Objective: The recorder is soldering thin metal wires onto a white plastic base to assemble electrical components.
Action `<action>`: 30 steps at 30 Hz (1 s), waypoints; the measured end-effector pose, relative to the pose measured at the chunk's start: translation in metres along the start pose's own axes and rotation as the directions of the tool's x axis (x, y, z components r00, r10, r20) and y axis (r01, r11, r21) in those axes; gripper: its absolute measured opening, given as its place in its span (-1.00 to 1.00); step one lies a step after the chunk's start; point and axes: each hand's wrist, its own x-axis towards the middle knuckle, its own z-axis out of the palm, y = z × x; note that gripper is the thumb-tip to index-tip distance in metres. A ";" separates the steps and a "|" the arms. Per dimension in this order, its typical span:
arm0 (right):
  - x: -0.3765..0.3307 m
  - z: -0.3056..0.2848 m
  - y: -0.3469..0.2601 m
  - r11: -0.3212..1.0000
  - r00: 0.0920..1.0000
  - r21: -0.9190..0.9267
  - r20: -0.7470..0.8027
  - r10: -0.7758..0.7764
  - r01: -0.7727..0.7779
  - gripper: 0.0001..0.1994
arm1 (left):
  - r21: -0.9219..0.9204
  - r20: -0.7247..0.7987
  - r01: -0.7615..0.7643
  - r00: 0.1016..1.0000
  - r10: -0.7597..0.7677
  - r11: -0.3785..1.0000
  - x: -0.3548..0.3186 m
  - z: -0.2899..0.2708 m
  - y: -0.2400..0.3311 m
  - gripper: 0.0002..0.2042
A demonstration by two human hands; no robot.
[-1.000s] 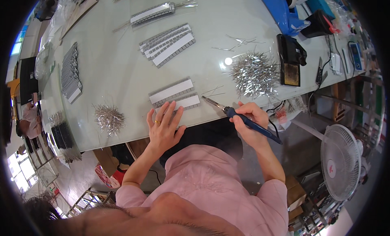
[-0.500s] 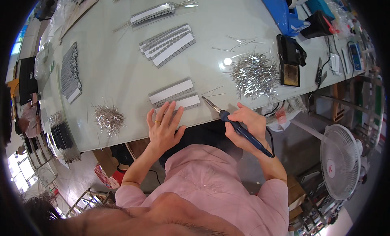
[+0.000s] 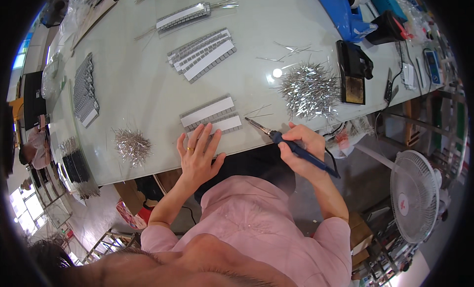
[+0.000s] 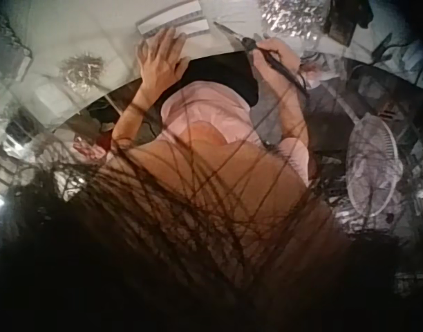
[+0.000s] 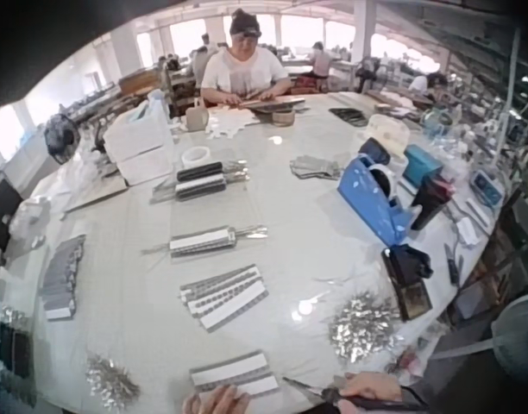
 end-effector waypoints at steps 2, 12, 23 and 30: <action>0.000 0.000 0.009 0.984 0.995 0.146 -0.005 0.102 -0.100 -0.87 | -0.001 0.004 0.002 1.000 -0.002 1.000 0.001 -0.001 0.000 -0.45; 0.005 -0.008 0.021 0.873 0.967 0.419 0.060 0.247 -0.249 -0.86 | -0.009 0.020 -0.008 1.000 0.008 1.000 0.003 -0.001 0.000 -0.43; 0.016 -0.004 -0.019 0.974 0.987 -0.173 0.088 -0.134 0.148 -0.82 | -0.018 0.026 -0.009 1.000 0.010 1.000 0.005 -0.002 0.000 -0.41; 0.012 0.011 -0.047 0.846 0.923 -0.373 0.209 -0.323 0.380 -0.78 | -0.020 0.030 -0.012 0.999 0.013 1.000 0.004 -0.002 -0.001 -0.40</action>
